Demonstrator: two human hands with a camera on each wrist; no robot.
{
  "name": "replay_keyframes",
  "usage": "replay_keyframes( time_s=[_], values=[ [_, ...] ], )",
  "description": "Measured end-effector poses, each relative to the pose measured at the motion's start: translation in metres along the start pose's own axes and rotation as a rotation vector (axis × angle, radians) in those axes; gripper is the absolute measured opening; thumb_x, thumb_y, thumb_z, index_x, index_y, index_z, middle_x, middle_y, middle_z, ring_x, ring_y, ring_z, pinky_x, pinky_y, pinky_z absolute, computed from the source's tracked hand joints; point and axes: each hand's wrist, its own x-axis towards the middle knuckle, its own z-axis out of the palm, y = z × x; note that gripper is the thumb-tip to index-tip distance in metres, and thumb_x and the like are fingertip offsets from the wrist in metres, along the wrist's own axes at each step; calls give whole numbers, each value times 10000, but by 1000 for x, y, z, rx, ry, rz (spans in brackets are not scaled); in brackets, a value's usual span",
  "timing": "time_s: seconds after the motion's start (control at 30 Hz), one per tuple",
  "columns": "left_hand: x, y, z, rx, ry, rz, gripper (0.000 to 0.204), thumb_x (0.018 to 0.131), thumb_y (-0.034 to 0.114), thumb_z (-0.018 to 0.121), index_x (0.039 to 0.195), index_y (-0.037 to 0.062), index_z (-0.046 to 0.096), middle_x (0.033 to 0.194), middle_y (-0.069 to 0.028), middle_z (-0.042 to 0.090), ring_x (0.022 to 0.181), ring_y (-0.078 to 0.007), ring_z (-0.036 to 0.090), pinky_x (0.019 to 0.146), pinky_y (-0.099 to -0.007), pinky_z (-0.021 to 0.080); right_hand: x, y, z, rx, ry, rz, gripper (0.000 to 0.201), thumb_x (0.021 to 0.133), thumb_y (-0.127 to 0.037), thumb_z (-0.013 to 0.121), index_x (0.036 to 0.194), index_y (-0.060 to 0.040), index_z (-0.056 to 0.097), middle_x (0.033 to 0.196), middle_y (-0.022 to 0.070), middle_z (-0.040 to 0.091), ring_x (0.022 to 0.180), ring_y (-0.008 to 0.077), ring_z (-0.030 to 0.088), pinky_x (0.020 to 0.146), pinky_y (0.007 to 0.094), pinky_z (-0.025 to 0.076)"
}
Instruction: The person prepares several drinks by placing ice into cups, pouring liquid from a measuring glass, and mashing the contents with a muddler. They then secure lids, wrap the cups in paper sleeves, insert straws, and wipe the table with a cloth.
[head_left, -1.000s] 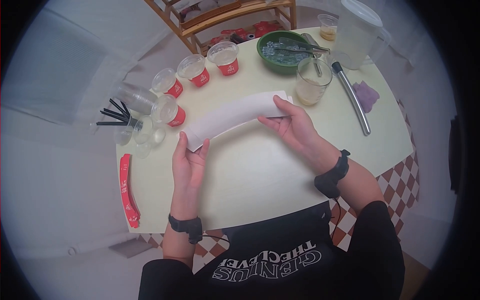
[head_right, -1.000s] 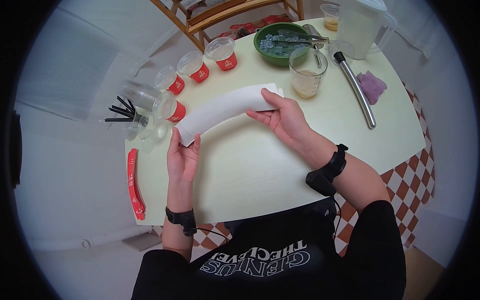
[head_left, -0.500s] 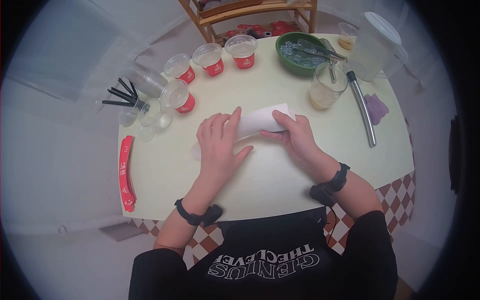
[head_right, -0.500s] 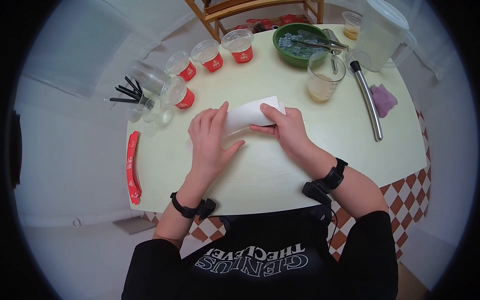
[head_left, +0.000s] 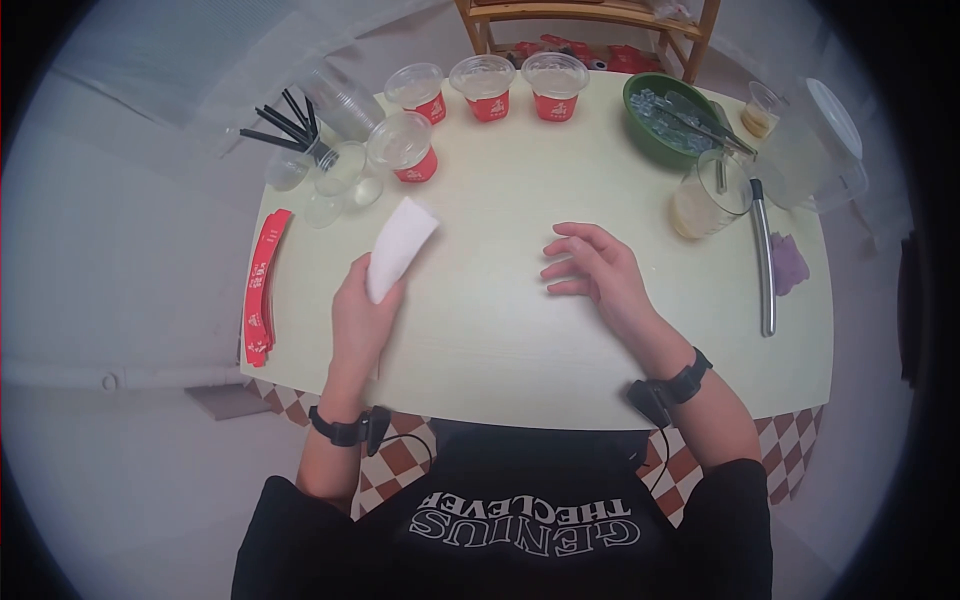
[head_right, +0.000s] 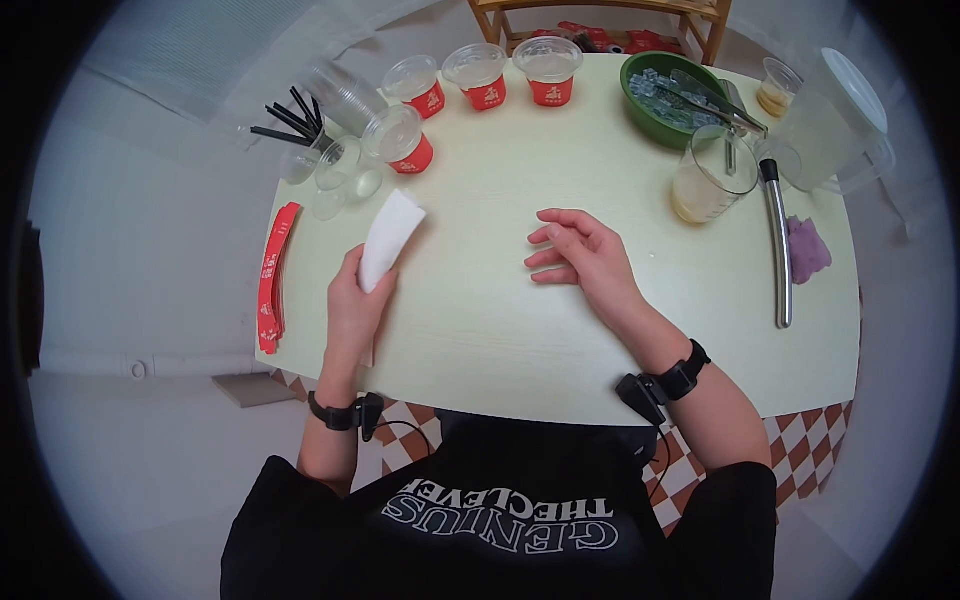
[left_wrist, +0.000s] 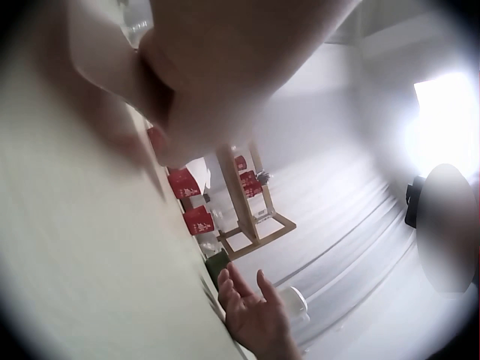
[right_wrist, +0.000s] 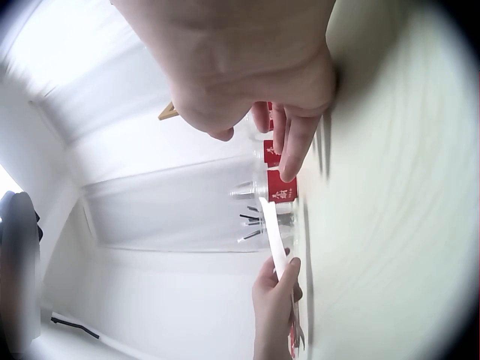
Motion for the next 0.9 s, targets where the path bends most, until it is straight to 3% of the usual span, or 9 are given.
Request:
replay_keyframes(
  time_s=[0.1, 0.17, 0.2, 0.3, 0.4, 0.5, 0.73, 0.83, 0.9],
  values=[
    [-2, -36, -26, 106, 33, -94, 558, 935, 211, 805, 1406, -26, 623, 1140, -222, 750, 1040, -320, 739, 956, -396, 565, 0, 1, 1, -42, -22, 4, 364, 1131, -187, 579, 1418, 36, 590, 1231, 146, 712, 1003, 232, 768, 853, 367, 682],
    [-3, -52, -40, 326, 45, -185, 641, 922, 290, 807, 1445, -20, 606, 1216, -257, 671, 1072, -402, 709, 968, -454, 553, 1, 2, 1, -43, 1, -11, 336, 1127, -158, 577, 1404, 30, 601, 1213, 136, 717, 984, 218, 765, 841, 356, 682],
    [-4, -59, -43, 327, 48, -192, 641, 922, 290, 807, 1445, -20, 606, 1216, -257, 671, 1072, -402, 709, 968, -454, 553, 1, 2, 0, -44, -5, -7, 336, 1127, -158, 577, 1404, 30, 601, 1213, 136, 717, 984, 218, 765, 841, 356, 682],
    [-6, -74, -49, 596, 149, -171, 696, 931, 343, 789, 1524, 46, 578, 1400, -247, 569, 1282, -433, 573, 1062, -526, 501, 1, 2, 0, -55, -11, -8, 327, 1127, -148, 573, 1402, 25, 606, 1213, 131, 715, 974, 211, 763, 836, 351, 682],
    [-10, -79, -56, 476, 33, -49, 594, 958, 289, 744, 1516, 134, 614, 1491, -207, 553, 1347, -441, 514, 1102, -557, 472, 1, 1, 1, -61, -6, -6, 324, 1127, -146, 571, 1401, 22, 608, 1212, 128, 713, 961, 201, 757, 832, 349, 680],
    [-8, -90, -57, 533, -2, -58, 514, 973, 188, 692, 1485, 188, 650, 1550, -180, 538, 1336, -428, 531, 1120, -538, 474, 1, 2, -1, -60, -16, -15, 318, 1126, -143, 570, 1398, 19, 610, 1213, 126, 710, 953, 194, 751, 830, 348, 679],
    [-1, -90, -73, 520, -68, -36, 468, 975, 86, 673, 1438, 152, 675, 1524, -188, 557, 1341, -397, 533, 1174, -468, 444, 1, 2, -1, -74, -23, -16, 304, 1123, -119, 564, 1391, 15, 616, 1206, 122, 705, 943, 186, 743, 822, 344, 675],
    [13, -74, -76, 493, -19, -2, 482, 945, 94, 706, 1425, 117, 672, 1500, -187, 575, 1348, -391, 555, 1155, -456, 460, 0, 2, 2, -97, -32, -20, 301, 1122, -112, 562, 1388, 18, 617, 1204, 123, 704, 941, 183, 740, 820, 341, 673],
    [30, -59, -71, 302, 9, 22, 574, 917, 147, 771, 1463, 55, 620, 1476, -193, 596, 1333, -350, 594, 1077, -432, 517, 0, 1, 1, -116, -32, -28, 300, 1121, -109, 563, 1387, 18, 617, 1204, 123, 703, 940, 181, 739, 818, 339, 673]
  ],
)
